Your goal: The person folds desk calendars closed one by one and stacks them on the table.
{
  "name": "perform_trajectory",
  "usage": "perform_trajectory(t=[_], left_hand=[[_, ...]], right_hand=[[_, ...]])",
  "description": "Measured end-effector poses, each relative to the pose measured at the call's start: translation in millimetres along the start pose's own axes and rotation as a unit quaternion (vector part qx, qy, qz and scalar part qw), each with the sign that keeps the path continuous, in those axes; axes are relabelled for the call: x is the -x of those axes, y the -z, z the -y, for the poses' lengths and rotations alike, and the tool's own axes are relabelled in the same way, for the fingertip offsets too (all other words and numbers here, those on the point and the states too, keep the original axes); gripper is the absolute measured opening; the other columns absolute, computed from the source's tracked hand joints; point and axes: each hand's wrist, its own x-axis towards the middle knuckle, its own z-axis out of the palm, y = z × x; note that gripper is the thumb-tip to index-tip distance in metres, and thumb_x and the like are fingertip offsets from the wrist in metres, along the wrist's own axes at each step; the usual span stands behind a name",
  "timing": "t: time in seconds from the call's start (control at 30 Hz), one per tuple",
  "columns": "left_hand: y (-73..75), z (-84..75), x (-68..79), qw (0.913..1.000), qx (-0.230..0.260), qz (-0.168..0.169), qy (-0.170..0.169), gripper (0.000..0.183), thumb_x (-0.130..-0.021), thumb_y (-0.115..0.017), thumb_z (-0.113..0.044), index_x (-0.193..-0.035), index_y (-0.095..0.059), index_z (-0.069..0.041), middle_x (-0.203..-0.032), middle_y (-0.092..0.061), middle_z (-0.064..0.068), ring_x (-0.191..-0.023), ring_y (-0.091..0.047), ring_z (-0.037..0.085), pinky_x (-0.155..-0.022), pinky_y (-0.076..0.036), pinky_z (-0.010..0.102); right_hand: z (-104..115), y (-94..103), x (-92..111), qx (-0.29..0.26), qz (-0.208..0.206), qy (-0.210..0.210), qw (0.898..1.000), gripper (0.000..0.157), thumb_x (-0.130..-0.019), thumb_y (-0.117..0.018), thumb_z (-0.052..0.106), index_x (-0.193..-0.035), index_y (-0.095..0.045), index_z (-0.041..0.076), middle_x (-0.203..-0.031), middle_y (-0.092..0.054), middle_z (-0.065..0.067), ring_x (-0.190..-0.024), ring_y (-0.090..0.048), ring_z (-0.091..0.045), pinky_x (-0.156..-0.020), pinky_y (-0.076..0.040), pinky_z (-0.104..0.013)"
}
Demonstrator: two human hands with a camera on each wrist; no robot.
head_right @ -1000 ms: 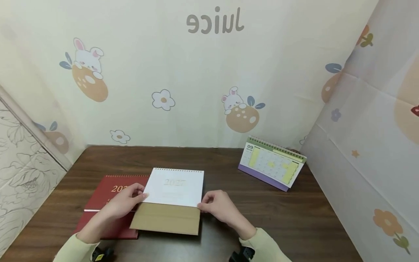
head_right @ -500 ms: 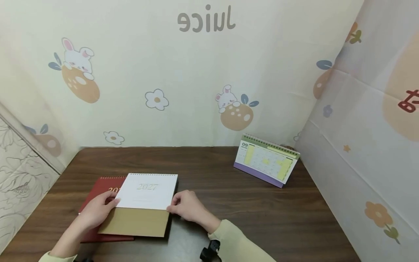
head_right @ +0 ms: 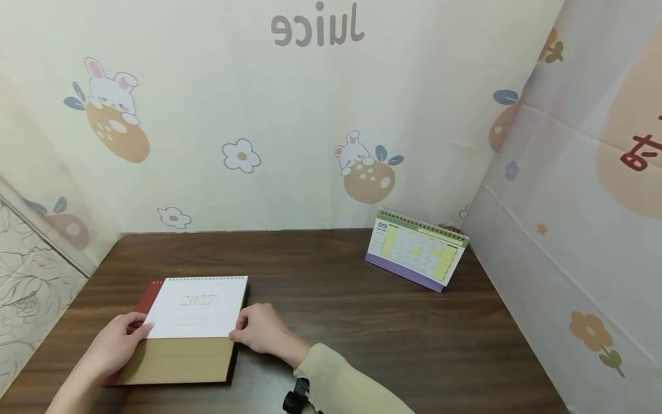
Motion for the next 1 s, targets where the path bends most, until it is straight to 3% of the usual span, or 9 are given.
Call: perform_trajectory(t=[0.23,0.57,0.77,1.0], left_hand=[[9.6,15.2,1.5,0.9995,-0.019,-0.022,-0.014,0.043,-0.104,-0.05,-0.018,-0.122,-0.052,0.021,-0.122,-0.046,0.042,-0.115,-0.042,0.057,-0.091,-0.035,0.068],[16.3,30.1,0.7,0.9993,-0.017,0.002,0.033,0.051,-0.106,-0.045,-0.024,-0.129,-0.044,0.022,-0.13,-0.036,0.046,-0.122,-0.033,0.063,-0.097,-0.03,0.071],[16.2,33.5,-0.1,0.9991,-0.007,0.002,0.042,0.055,-0.105,-0.045,-0.028,-0.133,-0.041,0.019,-0.132,-0.037,0.045,-0.122,-0.035,0.062,-0.097,-0.031,0.071],[11.5,24.3,1.0,0.9974,-0.029,-0.059,0.029,0.064,-0.104,-0.046,-0.038,-0.133,-0.043,0.019,-0.129,-0.042,0.043,-0.117,-0.037,0.062,-0.094,-0.032,0.07]], right_hand=[[9.4,-14.0,-13.7,0.018,0.003,0.003,1.0,0.024,-0.086,-0.077,0.022,-0.068,-0.062,0.019,-0.059,-0.052,0.011,-0.054,-0.044,-0.004,-0.051,-0.036,-0.02],[14.6,-31.3,-26.5,0.044,0.007,0.015,0.999,0.025,-0.088,-0.077,0.022,-0.07,-0.061,0.019,-0.059,-0.05,0.012,-0.055,-0.043,-0.003,-0.052,-0.036,-0.019],[13.7,-33.3,-28.3,0.038,0.001,0.012,0.999,0.024,-0.088,-0.077,0.024,-0.07,-0.061,0.02,-0.062,-0.051,0.011,-0.057,-0.044,-0.003,-0.053,-0.036,-0.019],[9.5,-24.4,-24.2,0.037,-0.002,0.015,0.999,0.018,-0.091,-0.073,0.028,-0.076,-0.065,0.021,-0.07,-0.054,0.013,-0.065,-0.048,-0.003,-0.06,-0.039,-0.02]])
